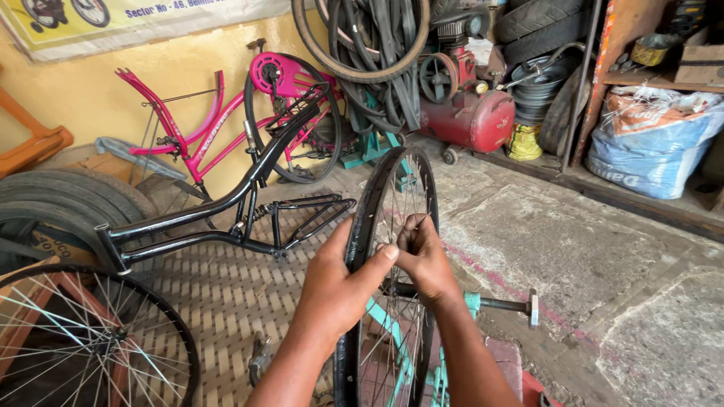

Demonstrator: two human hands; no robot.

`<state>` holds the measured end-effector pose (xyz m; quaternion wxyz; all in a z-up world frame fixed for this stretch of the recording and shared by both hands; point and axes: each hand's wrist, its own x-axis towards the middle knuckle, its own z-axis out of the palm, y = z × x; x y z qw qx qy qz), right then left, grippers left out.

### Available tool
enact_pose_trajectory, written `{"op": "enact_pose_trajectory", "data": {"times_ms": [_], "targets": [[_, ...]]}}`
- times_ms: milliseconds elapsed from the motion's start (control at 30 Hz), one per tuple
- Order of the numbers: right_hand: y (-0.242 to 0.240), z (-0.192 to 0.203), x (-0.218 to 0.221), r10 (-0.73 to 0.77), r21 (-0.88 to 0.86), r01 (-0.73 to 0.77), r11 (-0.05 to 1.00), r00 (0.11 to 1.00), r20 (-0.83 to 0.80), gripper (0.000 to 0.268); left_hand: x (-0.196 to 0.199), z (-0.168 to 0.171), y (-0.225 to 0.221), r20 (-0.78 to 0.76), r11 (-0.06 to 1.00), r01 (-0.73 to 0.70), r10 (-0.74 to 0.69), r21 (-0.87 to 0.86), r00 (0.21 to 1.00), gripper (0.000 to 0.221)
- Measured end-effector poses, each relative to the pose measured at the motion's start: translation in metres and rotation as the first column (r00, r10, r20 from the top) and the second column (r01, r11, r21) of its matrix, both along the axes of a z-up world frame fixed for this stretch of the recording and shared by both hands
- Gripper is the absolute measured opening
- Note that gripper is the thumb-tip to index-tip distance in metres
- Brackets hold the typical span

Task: The person threads a wire through bicycle wheel hub components, uses pliers to bend the wire, and then uses a screwdriver to tighten components on the wheel rim while it is mounted on a stand.

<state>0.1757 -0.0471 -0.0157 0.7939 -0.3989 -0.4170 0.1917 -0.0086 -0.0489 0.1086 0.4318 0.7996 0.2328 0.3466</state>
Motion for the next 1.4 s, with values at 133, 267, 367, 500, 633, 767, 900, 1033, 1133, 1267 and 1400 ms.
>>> {"op": "enact_pose_trajectory", "data": {"times_ms": [133, 267, 367, 500, 633, 767, 900, 1033, 1133, 1267, 1400], "targets": [[-0.009, -0.002, 0.003, 0.063, -0.007, -0.063, 0.998, 0.997, 0.044, 0.048, 0.002, -0.004, 0.006, 0.047, 0.985, 0.104, -0.098, -0.137, 0.994, 0.058], [-0.023, -0.009, -0.004, -0.006, -0.025, 0.012, 1.0, 0.969, 0.248, 0.042, 0.003, -0.013, 0.016, 0.1, 0.957, 0.195, -0.178, -0.212, 0.979, 0.06], [-0.035, -0.011, 0.002, 0.04, -0.09, -0.036, 0.995, 0.998, 0.043, 0.04, 0.009, -0.018, 0.02, 0.123, 0.965, 0.192, -0.171, -0.18, 0.978, 0.064], [-0.105, -0.021, 0.042, -0.367, -0.064, 0.367, 0.928, 0.93, 0.013, 0.022, 0.007, -0.012, 0.022, 0.026, 0.98, 0.105, -0.102, -0.168, 0.994, 0.062], [-0.203, -0.064, 0.073, -0.646, -0.06, 0.653, 0.755, 0.725, -0.239, 0.012, 0.01, -0.009, 0.025, -0.013, 0.988, 0.069, -0.072, -0.141, 0.997, 0.064], [-0.252, -0.156, 0.125, -0.79, -0.331, 0.743, 0.582, 0.418, -0.449, 0.007, 0.015, -0.004, 0.025, 0.058, 0.98, 0.148, -0.141, -0.136, 0.988, 0.059], [-0.287, -0.29, 0.136, -0.8, -0.555, 0.582, 0.595, 0.358, -0.482, 0.009, 0.012, 0.002, 0.021, -0.061, 0.991, 0.013, -0.022, -0.136, 0.998, 0.059], [-0.318, -0.387, 0.114, -0.887, -0.825, 0.385, 0.414, 0.372, -0.272, 0.014, 0.02, 0.003, 0.022, 0.107, 0.979, 0.194, -0.187, -0.06, 0.976, 0.051], [-0.333, -0.413, 0.083, -0.775, -0.898, 0.372, 0.235, 0.629, 0.058, 0.018, 0.02, 0.0, 0.021, 0.073, 0.99, 0.143, -0.144, 0.02, 0.987, 0.045], [-0.309, -0.371, 0.029, -0.412, -0.92, 0.331, -0.211, 0.823, 0.39, 0.032, 0.025, -0.001, 0.025, 0.097, 0.974, 0.207, -0.215, 0.091, 0.972, 0.042], [-0.288, -0.326, -0.009, -0.251, -0.877, 0.28, -0.389, 0.884, 0.394, 0.04, 0.023, 0.0, 0.031, 0.107, 0.981, 0.194, -0.19, -0.027, 0.976, 0.049]]}}
